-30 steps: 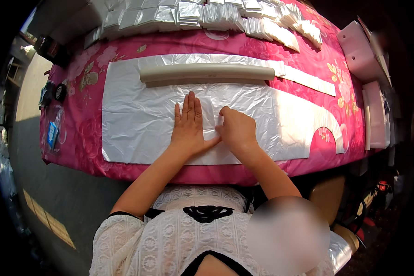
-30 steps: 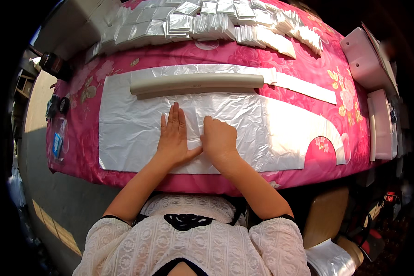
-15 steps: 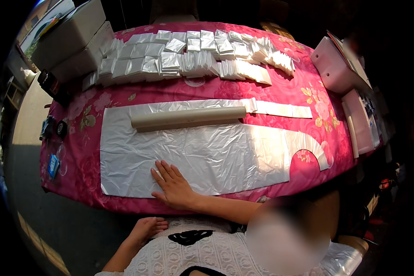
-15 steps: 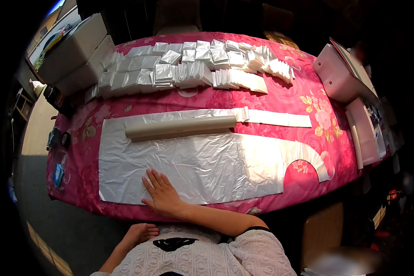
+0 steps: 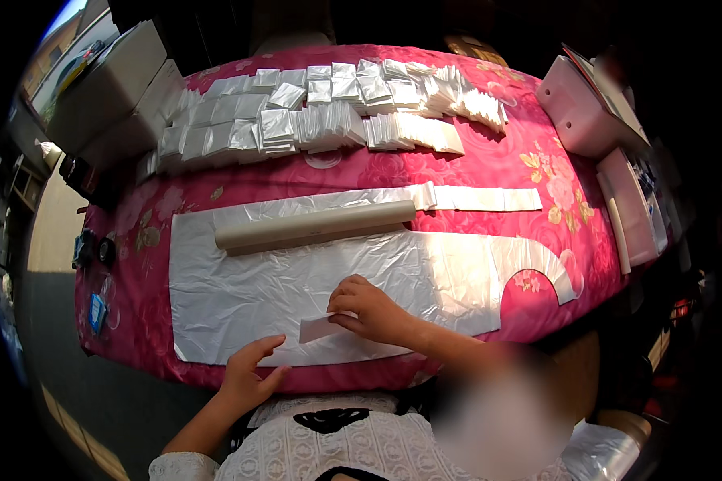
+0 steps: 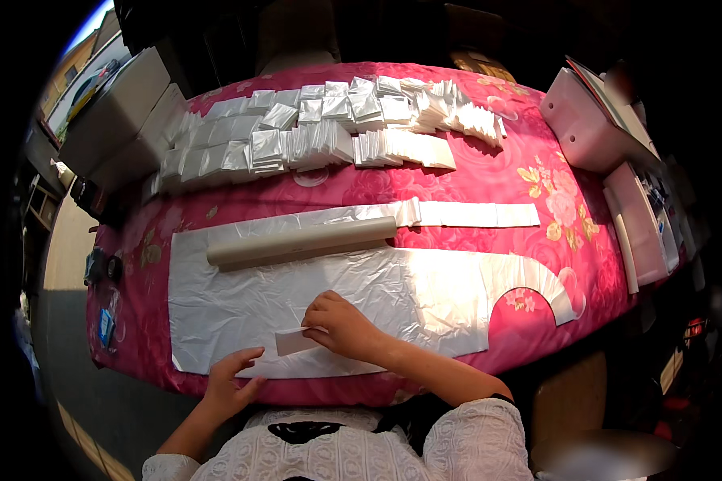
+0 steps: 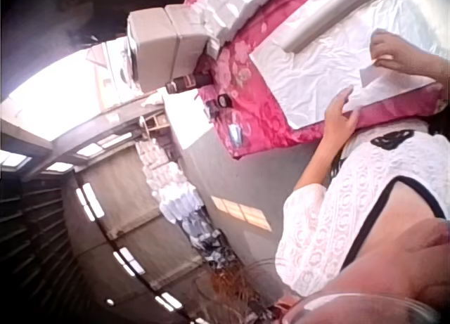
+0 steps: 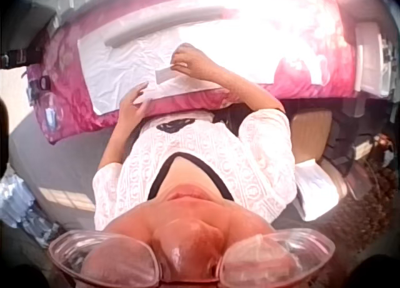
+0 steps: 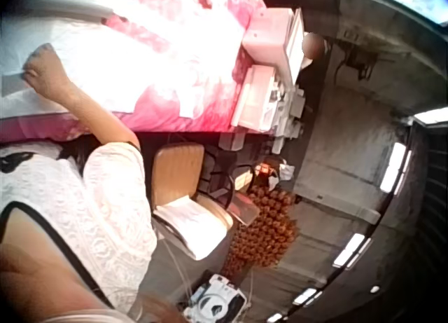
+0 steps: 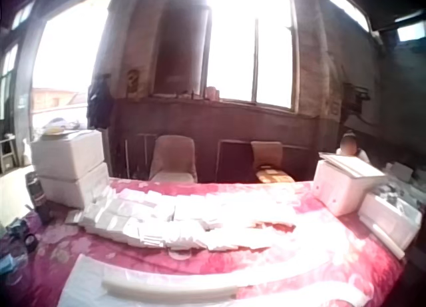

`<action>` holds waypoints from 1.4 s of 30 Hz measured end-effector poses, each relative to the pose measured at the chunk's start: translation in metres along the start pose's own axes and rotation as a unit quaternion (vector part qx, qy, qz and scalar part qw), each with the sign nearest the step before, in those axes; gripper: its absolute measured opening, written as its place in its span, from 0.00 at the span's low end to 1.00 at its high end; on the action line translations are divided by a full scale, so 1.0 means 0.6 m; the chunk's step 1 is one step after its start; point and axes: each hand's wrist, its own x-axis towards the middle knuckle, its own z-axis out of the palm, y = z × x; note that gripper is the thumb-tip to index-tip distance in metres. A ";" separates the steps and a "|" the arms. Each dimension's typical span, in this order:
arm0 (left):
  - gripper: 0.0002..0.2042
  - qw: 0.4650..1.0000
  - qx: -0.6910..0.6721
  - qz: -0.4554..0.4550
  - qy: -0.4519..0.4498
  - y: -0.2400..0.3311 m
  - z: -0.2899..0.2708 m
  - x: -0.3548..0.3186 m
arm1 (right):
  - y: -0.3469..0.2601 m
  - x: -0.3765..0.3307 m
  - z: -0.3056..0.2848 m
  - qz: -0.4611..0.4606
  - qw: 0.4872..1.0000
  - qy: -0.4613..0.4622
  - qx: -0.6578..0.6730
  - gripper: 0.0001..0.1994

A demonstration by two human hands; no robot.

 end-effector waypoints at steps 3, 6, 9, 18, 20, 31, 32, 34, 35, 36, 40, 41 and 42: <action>0.23 0.996 -0.011 0.084 -0.008 0.037 -0.001 0.107 | 0.091 0.006 -0.145 0.205 0.960 0.172 0.083 0.07; 0.24 0.994 -0.090 0.059 -0.029 0.061 0.024 0.257 | 0.222 0.031 -0.294 0.207 0.901 0.327 0.197 0.10; 0.25 0.975 -0.213 0.007 -0.060 0.090 0.071 0.416 | 0.309 0.069 -0.395 0.229 0.843 0.459 0.164 0.12; 0.27 0.979 -0.139 -0.148 -0.012 0.110 0.154 0.664 | 0.428 0.105 -0.408 0.303 0.761 0.340 -0.463 0.20; 0.26 0.978 -0.135 -0.156 -0.008 0.107 0.162 0.691 | 0.445 0.097 -0.419 0.210 0.808 0.300 -0.461 0.19; 0.20 0.917 -0.313 -0.246 -0.015 0.095 0.178 0.770 | 0.444 0.110 -0.392 0.211 0.903 0.241 -0.285 0.30; 0.19 0.913 -0.320 -0.253 -0.019 0.100 0.178 0.768 | 0.448 0.112 -0.390 0.217 0.905 0.238 -0.277 0.31; 0.19 0.905 -0.343 -0.249 -0.027 0.108 0.180 0.764 | 0.446 0.118 -0.383 0.233 0.906 0.234 -0.265 0.32; 0.19 0.902 -0.360 -0.238 -0.029 0.110 0.182 0.762 | 0.445 0.123 -0.376 0.242 0.905 0.233 -0.261 0.33; 0.19 0.897 -0.377 -0.229 -0.029 0.110 0.183 0.760 | 0.439 0.130 -0.368 0.251 0.905 0.231 -0.256 0.33; 0.22 0.892 -0.410 -0.185 -0.049 0.091 0.180 0.773 | 0.418 0.161 -0.341 0.227 0.922 0.210 -0.234 0.36; 0.22 0.895 -0.399 -0.191 -0.055 0.090 0.175 0.771 | 0.417 0.170 -0.334 0.234 0.924 0.208 -0.220 0.35; 0.23 0.898 -0.388 -0.196 -0.061 0.091 0.169 0.768 | 0.414 0.182 -0.326 0.241 0.926 0.206 -0.206 0.35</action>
